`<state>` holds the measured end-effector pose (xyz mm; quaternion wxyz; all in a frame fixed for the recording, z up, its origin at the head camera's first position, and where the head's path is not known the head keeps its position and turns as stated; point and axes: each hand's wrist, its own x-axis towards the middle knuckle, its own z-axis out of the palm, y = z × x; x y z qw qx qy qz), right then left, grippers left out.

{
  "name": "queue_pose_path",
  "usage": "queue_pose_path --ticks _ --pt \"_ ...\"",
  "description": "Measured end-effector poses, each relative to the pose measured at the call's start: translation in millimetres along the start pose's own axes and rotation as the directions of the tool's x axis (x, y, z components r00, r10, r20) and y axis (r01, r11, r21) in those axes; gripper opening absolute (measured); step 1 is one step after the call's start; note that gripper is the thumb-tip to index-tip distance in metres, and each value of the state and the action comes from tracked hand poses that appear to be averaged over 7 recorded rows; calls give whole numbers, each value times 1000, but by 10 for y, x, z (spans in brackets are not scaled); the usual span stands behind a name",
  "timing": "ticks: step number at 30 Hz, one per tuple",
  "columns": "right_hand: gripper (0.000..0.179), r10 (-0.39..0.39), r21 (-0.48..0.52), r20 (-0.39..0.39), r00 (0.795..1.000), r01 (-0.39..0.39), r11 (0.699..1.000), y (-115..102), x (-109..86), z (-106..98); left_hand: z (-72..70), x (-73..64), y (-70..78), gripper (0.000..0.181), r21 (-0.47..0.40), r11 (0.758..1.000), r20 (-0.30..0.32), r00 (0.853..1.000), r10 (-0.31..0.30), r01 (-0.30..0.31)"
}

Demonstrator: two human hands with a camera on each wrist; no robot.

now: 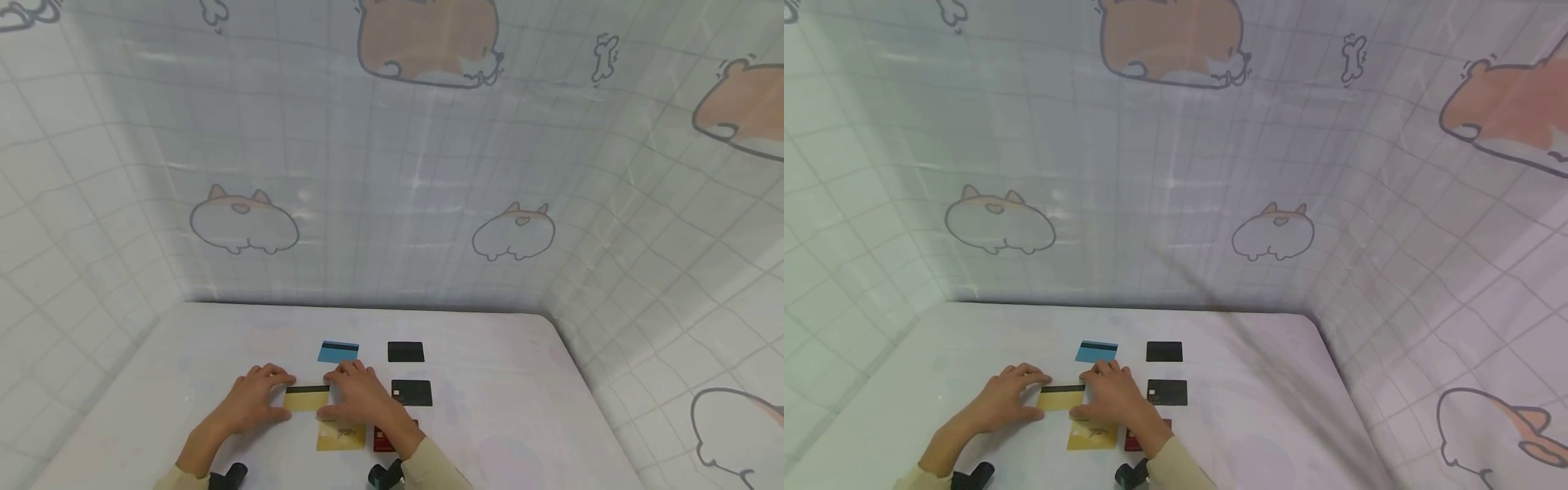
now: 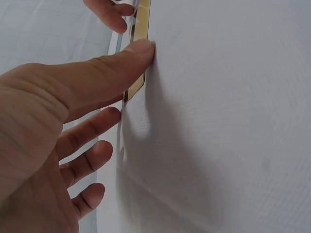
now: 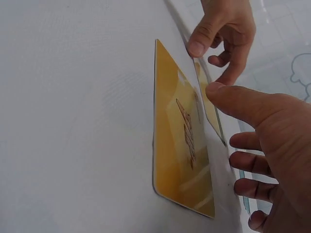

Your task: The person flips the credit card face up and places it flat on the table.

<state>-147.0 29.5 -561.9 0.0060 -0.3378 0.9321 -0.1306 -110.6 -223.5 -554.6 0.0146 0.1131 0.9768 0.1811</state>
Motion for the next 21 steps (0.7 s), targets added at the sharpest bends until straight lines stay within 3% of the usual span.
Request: queue_pose_path --ticks 8,21 --pt "57 -17 -26 2 1000 17 1000 -10 3 39 6 -15 14 45 0 1000 -13 1000 0 0" --pt "48 -1 9 12 1000 1 1000 -40 8 13 56 -35 -7 45 -19 1000 -41 999 19 -20"
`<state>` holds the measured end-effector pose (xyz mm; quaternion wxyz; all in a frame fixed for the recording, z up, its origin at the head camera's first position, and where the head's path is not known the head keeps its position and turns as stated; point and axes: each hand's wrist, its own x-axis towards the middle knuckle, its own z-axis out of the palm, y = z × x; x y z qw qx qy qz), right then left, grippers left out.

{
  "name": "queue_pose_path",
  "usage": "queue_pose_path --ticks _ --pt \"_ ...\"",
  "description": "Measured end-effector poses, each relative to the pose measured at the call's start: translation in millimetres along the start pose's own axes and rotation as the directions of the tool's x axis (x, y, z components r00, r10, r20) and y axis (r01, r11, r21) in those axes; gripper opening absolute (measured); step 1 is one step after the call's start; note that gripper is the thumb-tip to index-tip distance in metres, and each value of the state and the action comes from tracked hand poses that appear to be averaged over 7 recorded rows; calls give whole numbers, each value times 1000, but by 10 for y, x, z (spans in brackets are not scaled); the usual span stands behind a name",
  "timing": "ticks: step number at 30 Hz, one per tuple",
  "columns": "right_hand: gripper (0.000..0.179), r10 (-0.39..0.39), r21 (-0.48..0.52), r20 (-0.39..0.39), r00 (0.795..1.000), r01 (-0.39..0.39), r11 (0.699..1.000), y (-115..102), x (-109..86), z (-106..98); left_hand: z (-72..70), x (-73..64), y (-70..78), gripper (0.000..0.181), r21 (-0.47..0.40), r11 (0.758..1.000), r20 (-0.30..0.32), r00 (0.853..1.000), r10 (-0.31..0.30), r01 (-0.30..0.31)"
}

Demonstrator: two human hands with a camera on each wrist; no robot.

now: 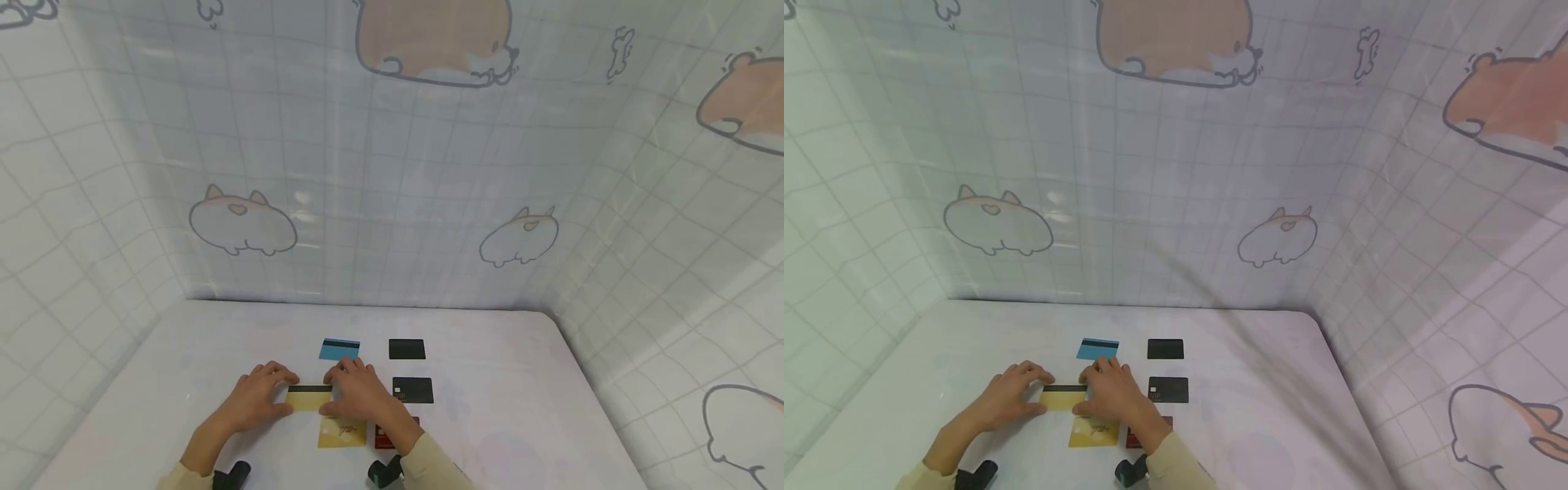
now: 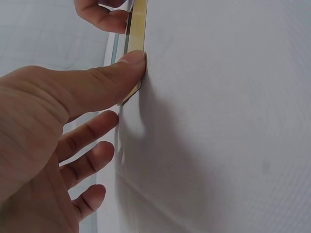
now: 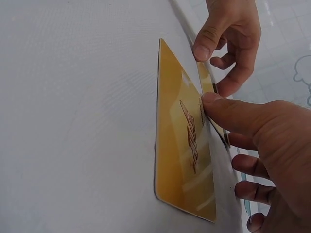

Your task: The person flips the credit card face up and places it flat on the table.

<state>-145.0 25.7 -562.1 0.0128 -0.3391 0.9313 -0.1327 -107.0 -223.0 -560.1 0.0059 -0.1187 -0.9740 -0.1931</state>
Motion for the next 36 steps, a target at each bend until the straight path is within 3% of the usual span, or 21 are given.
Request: queue_pose_path --ticks 11,31,36 --pt "49 7 2 -3 1000 -7 1000 9 -3 24 -14 -43 65 51 9 1000 -5 1000 -8 8" --pt "47 -5 -9 -8 1000 5 1000 23 -15 62 -17 -89 58 59 -16 1000 5 1000 -9 9" --pt "54 -11 -18 -5 1000 11 1000 30 -19 70 -20 -92 54 60 -18 1000 2 1000 -4 4"
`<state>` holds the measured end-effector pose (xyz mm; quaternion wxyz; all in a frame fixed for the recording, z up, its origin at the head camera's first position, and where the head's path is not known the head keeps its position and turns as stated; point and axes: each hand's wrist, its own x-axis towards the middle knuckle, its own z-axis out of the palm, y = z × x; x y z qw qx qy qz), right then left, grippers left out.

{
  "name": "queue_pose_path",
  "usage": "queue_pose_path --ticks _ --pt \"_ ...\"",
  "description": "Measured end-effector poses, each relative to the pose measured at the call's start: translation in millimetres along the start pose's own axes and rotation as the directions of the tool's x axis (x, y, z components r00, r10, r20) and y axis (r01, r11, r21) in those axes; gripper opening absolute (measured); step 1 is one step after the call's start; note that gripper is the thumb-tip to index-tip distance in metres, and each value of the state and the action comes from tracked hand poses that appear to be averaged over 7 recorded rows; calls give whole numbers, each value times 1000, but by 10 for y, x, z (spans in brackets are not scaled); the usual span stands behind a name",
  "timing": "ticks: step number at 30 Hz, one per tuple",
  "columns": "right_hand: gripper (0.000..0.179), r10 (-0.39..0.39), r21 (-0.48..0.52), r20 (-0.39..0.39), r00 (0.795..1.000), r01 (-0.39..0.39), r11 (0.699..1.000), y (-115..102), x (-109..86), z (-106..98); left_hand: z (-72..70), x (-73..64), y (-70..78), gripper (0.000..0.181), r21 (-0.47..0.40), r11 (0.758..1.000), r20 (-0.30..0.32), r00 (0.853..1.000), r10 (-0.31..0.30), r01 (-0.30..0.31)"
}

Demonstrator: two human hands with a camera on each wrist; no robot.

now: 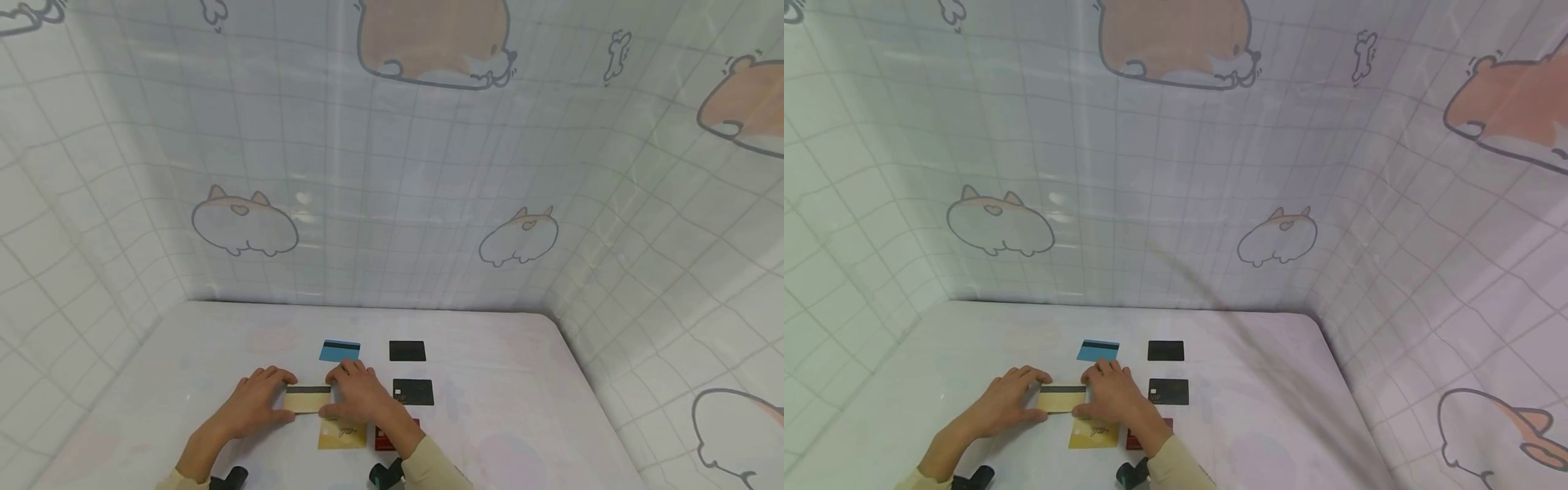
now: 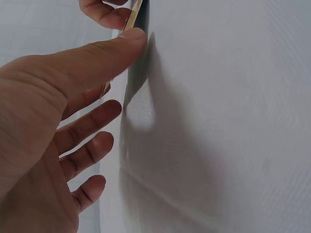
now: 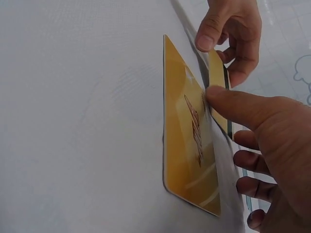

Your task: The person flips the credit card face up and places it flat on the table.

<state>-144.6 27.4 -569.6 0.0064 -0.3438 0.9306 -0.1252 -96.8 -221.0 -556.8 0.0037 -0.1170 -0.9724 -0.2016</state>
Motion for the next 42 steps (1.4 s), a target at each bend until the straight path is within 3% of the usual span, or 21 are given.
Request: queue_pose_path --ticks 18,35,42 --pt "57 -15 -42 -72 997 12 999 -4 -30 5 12 -23 10 61 -24 1000 -51 999 14 -15" --pt "56 -32 7 -133 991 34 999 58 -52 -33 11 -37 26 62 -19 1000 -37 999 15 -15" --pt "60 -16 9 -106 994 17 1000 46 -62 -50 3 -45 47 60 -6 1000 -46 999 14 -15"
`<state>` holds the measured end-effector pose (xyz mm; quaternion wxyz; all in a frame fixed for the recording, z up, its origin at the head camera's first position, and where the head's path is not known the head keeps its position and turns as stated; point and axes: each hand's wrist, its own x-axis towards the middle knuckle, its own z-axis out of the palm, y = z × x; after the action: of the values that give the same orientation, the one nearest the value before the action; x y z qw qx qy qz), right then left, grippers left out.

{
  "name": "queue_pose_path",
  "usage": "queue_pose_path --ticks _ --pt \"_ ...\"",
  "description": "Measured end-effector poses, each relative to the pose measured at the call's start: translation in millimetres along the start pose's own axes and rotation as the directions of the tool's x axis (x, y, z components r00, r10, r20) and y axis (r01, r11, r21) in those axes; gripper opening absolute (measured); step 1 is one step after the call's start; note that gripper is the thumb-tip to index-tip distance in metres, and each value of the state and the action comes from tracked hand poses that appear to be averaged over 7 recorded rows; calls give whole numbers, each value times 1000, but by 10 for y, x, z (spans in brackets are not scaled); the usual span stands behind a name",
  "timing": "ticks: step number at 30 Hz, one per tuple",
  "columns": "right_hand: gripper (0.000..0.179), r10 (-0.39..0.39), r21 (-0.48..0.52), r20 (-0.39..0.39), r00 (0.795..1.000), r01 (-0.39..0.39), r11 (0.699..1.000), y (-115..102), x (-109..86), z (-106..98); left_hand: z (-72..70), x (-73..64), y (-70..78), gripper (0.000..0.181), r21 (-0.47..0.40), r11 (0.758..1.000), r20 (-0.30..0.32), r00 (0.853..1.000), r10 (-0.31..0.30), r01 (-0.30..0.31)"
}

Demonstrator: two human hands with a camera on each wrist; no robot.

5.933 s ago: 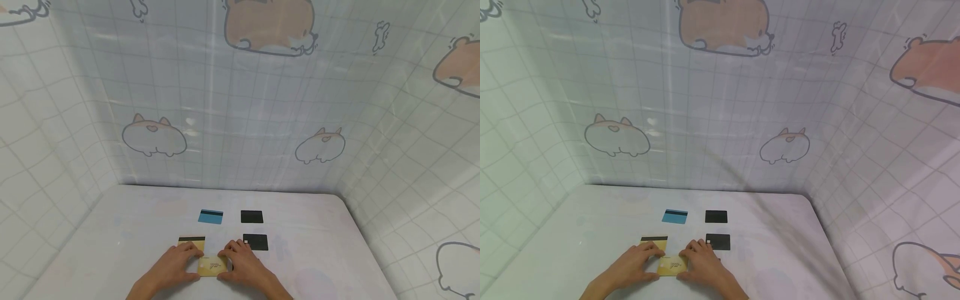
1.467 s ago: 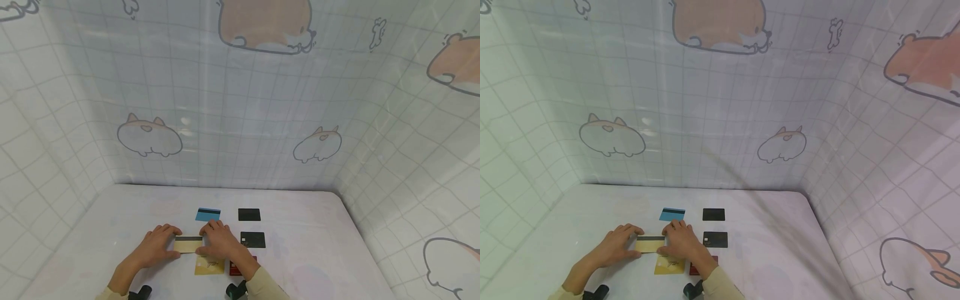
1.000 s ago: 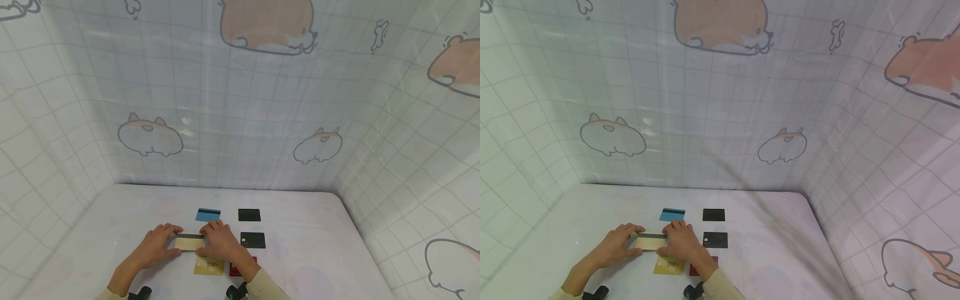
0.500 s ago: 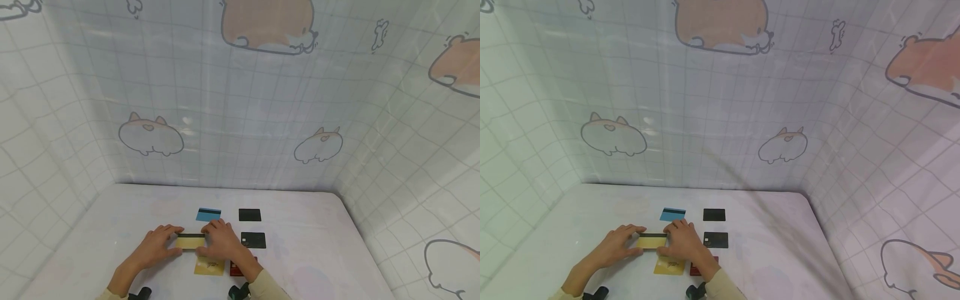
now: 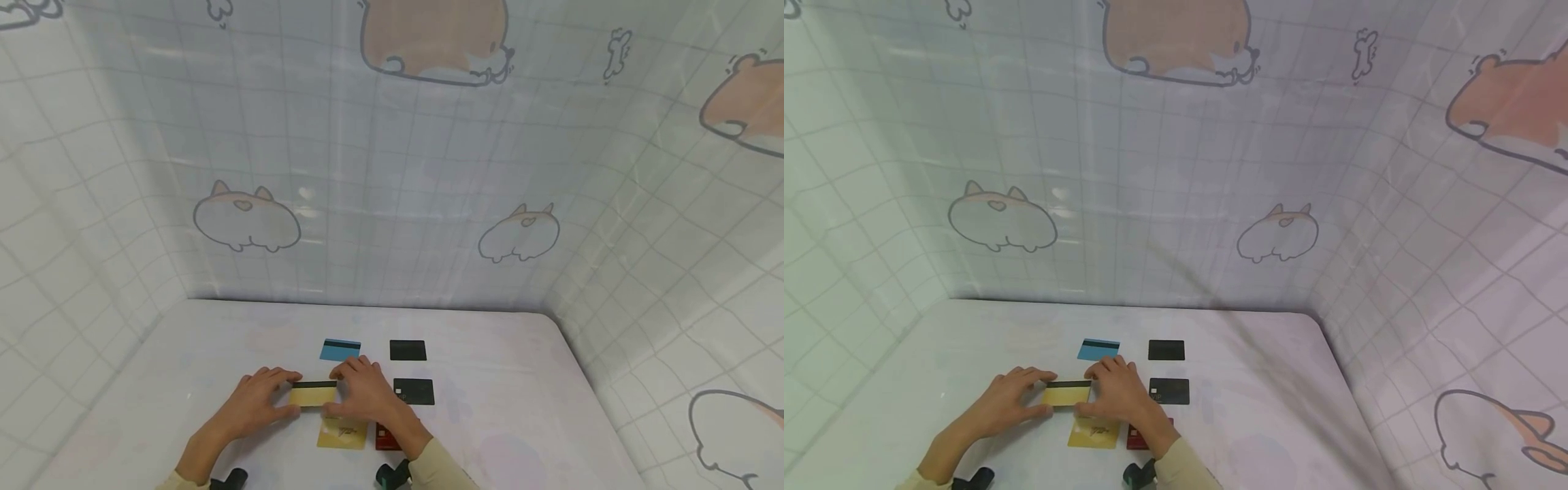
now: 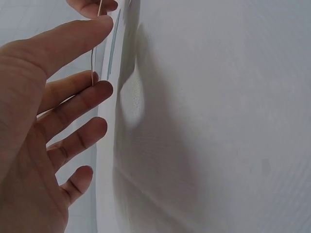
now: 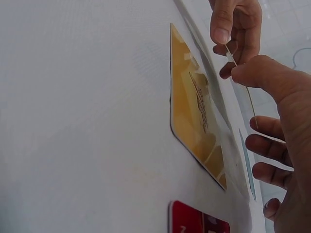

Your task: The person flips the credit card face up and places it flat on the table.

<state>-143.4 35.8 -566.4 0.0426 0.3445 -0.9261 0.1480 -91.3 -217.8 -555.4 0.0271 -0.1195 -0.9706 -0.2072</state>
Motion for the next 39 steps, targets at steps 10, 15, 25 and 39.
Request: queue_pose_path --ticks 10,15,25,39 --pt "60 18 35 12 1000 -18 999 18 -2 20 5 3 -1 59 2 1000 23 1000 -8 8" --pt "56 19 94 5 1000 -20 995 22 -4 2 4 15 -1 60 7 1000 27 1000 -8 8" --pt "54 43 284 -39 998 -30 958 35 8 -37 19 53 -6 58 2 999 -4 999 36 -36" --pt "52 43 442 -50 998 -17 897 11 5 -39 24 60 31 53 -6 1000 -14 1000 20 -20"
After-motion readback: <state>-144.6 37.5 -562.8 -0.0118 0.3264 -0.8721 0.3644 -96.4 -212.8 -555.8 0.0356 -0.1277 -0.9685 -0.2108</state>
